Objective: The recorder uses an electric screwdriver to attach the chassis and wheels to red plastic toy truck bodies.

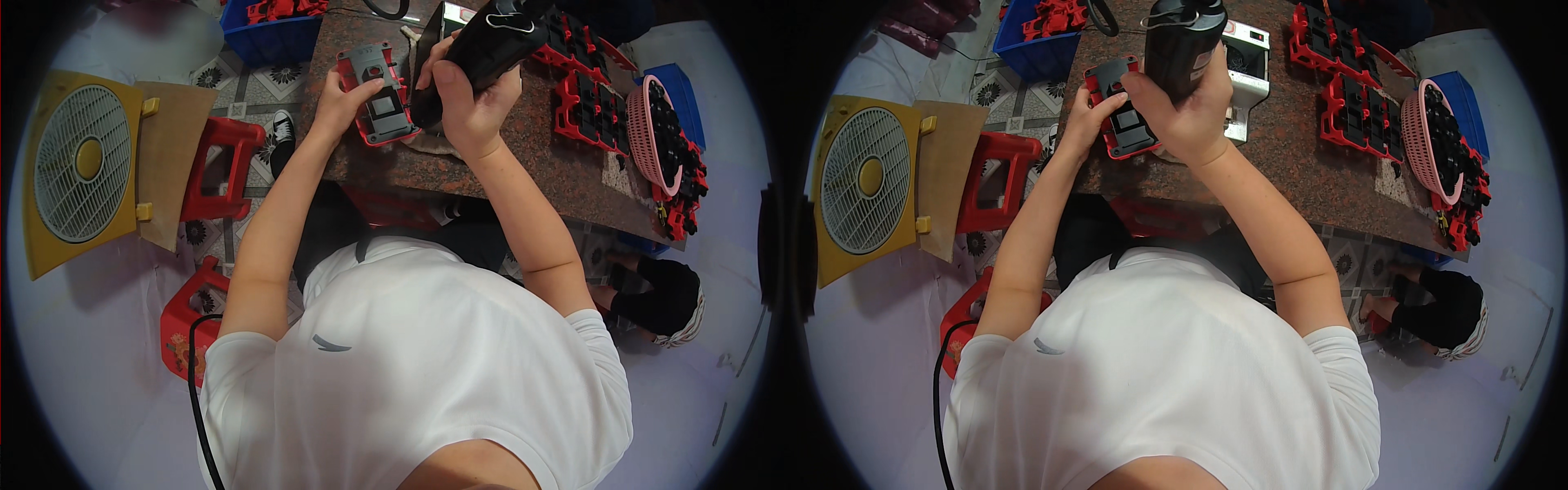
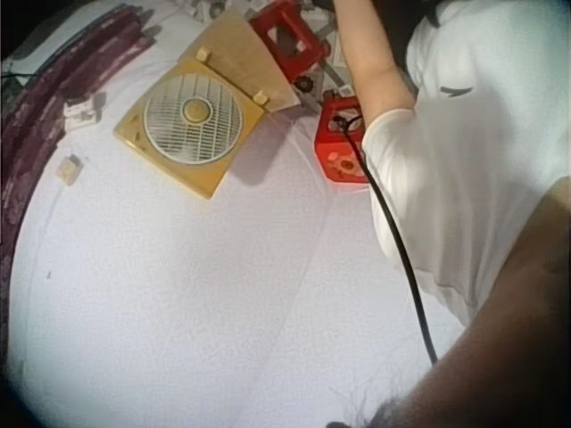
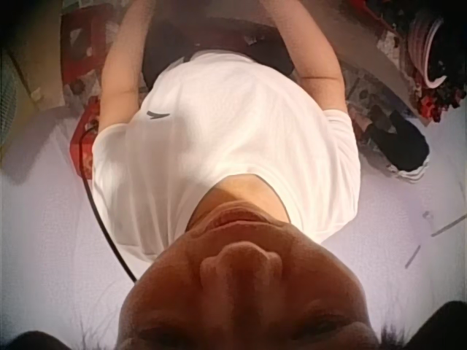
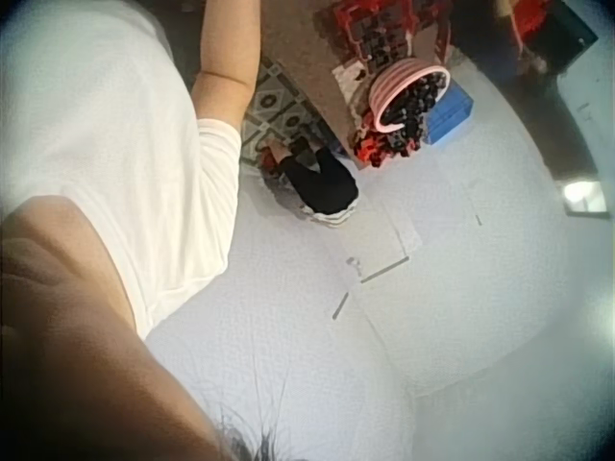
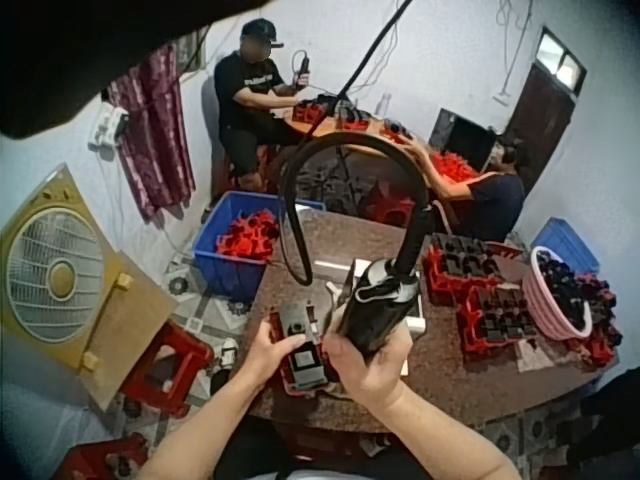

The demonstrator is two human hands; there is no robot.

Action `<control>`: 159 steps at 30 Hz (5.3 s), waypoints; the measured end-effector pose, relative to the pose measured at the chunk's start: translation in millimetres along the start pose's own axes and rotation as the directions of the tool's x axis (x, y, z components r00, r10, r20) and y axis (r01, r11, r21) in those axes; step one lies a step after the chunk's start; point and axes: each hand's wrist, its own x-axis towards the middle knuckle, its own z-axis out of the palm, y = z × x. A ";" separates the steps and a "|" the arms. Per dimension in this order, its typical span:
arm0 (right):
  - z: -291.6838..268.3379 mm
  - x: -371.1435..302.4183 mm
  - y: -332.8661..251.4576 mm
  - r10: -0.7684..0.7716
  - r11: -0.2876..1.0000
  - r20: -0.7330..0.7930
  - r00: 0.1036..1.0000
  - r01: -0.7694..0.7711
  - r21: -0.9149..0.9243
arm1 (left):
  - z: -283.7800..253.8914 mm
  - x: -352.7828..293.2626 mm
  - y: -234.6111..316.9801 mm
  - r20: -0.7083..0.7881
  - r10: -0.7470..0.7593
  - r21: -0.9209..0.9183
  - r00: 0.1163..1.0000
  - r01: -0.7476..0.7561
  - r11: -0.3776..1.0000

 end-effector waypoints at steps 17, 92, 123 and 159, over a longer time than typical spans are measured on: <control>10.7 -3.1 4.8 -0.198 0.979 0.000 0.980 0.198 0.057 | 1.4 -5.6 7.2 0.016 0.030 -0.043 0.999 -0.029 0.999; -94.9 -11.5 11.2 0.697 0.703 -0.472 0.540 -0.384 0.599 | 7.5 -6.4 4.7 0.016 -0.072 -0.009 0.997 0.073 0.997; -127.9 -27.3 23.2 0.630 0.387 0.066 0.774 -0.387 0.837 | 8.3 -3.1 -0.6 0.047 -0.060 0.011 0.997 0.059 0.998; -146.8 -29.1 21.2 0.483 -0.138 0.270 0.833 -0.233 0.963 | 4.7 -1.7 -2.8 0.040 -0.062 -0.019 0.997 0.063 0.998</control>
